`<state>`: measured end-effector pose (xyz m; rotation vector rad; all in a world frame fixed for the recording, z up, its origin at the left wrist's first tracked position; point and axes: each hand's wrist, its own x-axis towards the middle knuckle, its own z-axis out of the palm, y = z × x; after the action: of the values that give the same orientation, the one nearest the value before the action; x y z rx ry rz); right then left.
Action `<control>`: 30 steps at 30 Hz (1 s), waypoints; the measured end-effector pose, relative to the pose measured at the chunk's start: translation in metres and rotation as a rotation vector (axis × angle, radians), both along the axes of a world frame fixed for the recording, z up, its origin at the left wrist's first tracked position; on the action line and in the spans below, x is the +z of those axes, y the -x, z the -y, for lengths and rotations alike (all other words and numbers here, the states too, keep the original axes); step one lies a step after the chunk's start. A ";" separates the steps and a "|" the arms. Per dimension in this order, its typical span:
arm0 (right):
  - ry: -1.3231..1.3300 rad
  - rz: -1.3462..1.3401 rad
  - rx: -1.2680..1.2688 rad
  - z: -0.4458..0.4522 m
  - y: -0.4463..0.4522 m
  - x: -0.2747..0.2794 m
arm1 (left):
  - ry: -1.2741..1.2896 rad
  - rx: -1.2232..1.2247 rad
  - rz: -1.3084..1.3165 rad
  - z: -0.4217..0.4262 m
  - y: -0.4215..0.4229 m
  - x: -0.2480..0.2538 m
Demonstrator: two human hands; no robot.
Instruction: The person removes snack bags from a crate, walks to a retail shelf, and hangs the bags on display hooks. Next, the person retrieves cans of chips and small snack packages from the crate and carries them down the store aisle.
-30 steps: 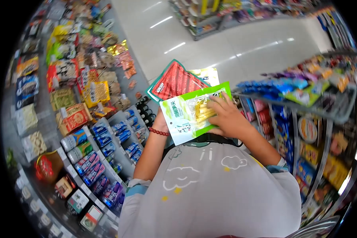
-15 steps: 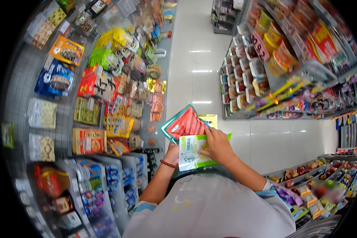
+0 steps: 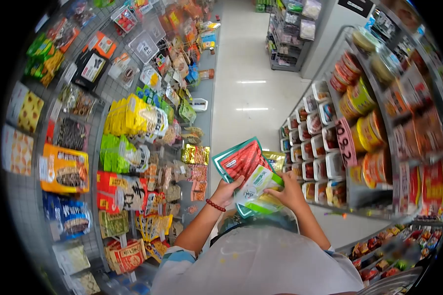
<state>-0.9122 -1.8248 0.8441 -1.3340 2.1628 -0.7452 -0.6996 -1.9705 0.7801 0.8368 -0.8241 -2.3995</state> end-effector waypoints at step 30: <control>-0.273 1.049 -0.203 0.812 0.533 -0.031 | 0.098 0.656 0.130 0.887 0.365 0.020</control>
<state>-1.4450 -2.6367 0.8127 -0.3930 1.4490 -0.9053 -1.0647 -2.8575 0.8005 1.0375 -0.5862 -1.7324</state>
